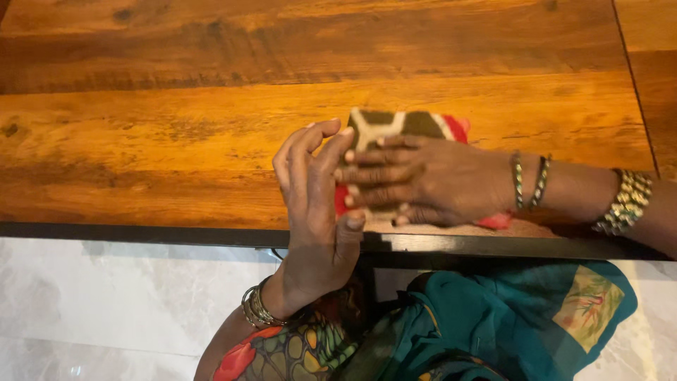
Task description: The person wipes the surface of a wooden table using a patterned cloth. They move the cloth back and forth across the tabletop, covering different areas systematically.
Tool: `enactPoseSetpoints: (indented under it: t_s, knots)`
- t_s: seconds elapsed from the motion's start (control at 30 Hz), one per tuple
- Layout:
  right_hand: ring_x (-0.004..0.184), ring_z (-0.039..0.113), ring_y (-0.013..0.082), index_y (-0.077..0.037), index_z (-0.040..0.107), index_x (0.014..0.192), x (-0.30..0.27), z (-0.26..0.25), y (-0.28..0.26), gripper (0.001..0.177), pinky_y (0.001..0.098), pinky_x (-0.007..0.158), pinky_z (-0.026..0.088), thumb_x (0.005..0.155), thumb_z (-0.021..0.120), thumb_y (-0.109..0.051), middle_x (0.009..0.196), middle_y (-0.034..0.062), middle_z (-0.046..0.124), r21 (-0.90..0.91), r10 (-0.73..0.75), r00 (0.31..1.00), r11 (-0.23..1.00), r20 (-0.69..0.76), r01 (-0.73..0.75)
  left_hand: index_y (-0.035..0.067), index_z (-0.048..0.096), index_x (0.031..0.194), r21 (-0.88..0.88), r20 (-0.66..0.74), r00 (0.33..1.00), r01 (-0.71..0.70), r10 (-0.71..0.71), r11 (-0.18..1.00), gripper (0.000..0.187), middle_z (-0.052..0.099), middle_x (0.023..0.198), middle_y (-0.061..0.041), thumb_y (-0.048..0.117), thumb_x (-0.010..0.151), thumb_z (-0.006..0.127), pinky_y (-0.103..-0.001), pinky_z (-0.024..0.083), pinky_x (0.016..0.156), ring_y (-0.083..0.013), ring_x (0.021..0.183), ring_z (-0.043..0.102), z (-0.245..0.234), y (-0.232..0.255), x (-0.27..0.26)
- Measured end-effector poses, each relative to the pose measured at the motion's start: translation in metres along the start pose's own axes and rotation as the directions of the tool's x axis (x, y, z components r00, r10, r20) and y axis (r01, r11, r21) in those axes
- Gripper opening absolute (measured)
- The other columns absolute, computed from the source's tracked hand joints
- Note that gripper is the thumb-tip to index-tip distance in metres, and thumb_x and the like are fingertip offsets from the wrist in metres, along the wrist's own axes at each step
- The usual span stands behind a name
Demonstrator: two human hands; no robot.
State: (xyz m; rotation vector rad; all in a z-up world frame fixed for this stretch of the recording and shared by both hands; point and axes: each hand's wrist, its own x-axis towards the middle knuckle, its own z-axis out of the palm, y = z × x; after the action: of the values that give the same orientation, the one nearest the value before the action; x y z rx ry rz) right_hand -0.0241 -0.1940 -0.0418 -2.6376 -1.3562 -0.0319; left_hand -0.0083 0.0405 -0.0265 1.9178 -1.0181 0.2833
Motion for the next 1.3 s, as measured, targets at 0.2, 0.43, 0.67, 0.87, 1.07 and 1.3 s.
enactPoseSetpoints:
  t_s: [0.2, 0.43, 0.67, 0.87, 1.07, 1.3]
  knots:
    - [0.149, 0.028, 0.0248, -0.027, 0.049, 0.146, -0.006, -0.007, 0.008, 0.057, 0.0540, 0.121, 0.023, 0.092, 0.052, -0.044, 0.160, 0.0020, 0.036, 0.068, 0.058, 0.998, 0.996, -0.006, -0.058, 0.001, 0.039, 0.152, -0.056, -0.010, 0.998, 0.066, -0.066, 0.996, 0.067, 0.041, 0.153, -0.018, 0.056, 0.118, 0.021, -0.049, 0.028, 0.123, -0.0330, 0.148, 0.034, -0.001, -0.003, -0.002]
    - [0.151, 0.029, 0.0290, -0.015, 0.047, 0.151, -0.063, -0.013, 0.099, 0.059, 0.0582, 0.114, 0.030, 0.097, 0.054, -0.038, 0.164, 0.0121, 0.036, -0.123, 0.463, 0.870, 0.866, -0.170, -0.485, 0.002, 0.038, 0.152, -0.098, -0.011, 0.997, 0.070, -0.071, 0.993, 0.069, 0.041, 0.154, -0.018, 0.059, 0.117, 0.020, -0.045, 0.033, 0.120, -0.0329, 0.147, 0.034, 0.000, -0.002, -0.002]
    - [0.146, 0.030, 0.0273, -0.016, 0.047, 0.149, -0.032, -0.011, 0.046, 0.066, 0.0559, 0.117, 0.028, 0.089, 0.057, -0.043, 0.162, 0.0092, 0.034, -0.011, 0.407, 0.911, 0.913, -0.062, -0.409, 0.000, 0.036, 0.152, -0.127, -0.019, 0.996, 0.079, -0.082, 0.989, 0.069, 0.041, 0.153, -0.021, 0.058, 0.117, 0.023, -0.046, 0.034, 0.118, -0.0340, 0.145, 0.037, -0.003, 0.000, 0.000]
    - [0.150, 0.025, 0.0315, -0.018, 0.048, 0.149, -0.006, -0.016, -0.013, 0.068, 0.0597, 0.117, 0.023, 0.084, 0.061, -0.037, 0.163, 0.0098, 0.033, 0.124, 0.046, 0.998, 0.991, 0.047, -0.051, -0.001, 0.038, 0.151, -0.076, -0.003, 0.998, 0.065, -0.066, 0.995, 0.065, 0.044, 0.151, -0.021, 0.054, 0.118, 0.023, -0.048, 0.030, 0.123, -0.0347, 0.145, 0.039, -0.001, -0.002, 0.001]
    - [0.149, 0.026, 0.0234, -0.026, 0.051, 0.144, -0.027, -0.008, 0.038, 0.057, 0.0541, 0.118, 0.024, 0.089, 0.058, -0.040, 0.162, 0.0034, 0.034, 0.055, 0.213, 0.975, 0.976, -0.056, -0.210, -0.001, 0.040, 0.150, -0.077, 0.004, 0.997, 0.073, -0.073, 0.994, 0.064, 0.045, 0.150, -0.021, 0.053, 0.119, 0.024, -0.048, 0.032, 0.121, -0.0349, 0.144, 0.041, -0.001, -0.003, 0.003]
    - [0.154, 0.022, 0.0254, -0.017, 0.041, 0.154, -0.073, -0.005, 0.115, 0.063, 0.0596, 0.117, 0.023, 0.098, 0.043, -0.046, 0.168, 0.0074, 0.027, -0.089, 0.444, 0.882, 0.883, -0.157, -0.460, 0.003, 0.043, 0.149, 0.056, 0.119, 0.991, 0.055, -0.062, 0.997, 0.058, 0.045, 0.151, -0.022, 0.045, 0.109, 0.048, -0.052, 0.037, 0.119, -0.0401, 0.144, 0.040, 0.000, 0.004, 0.008]
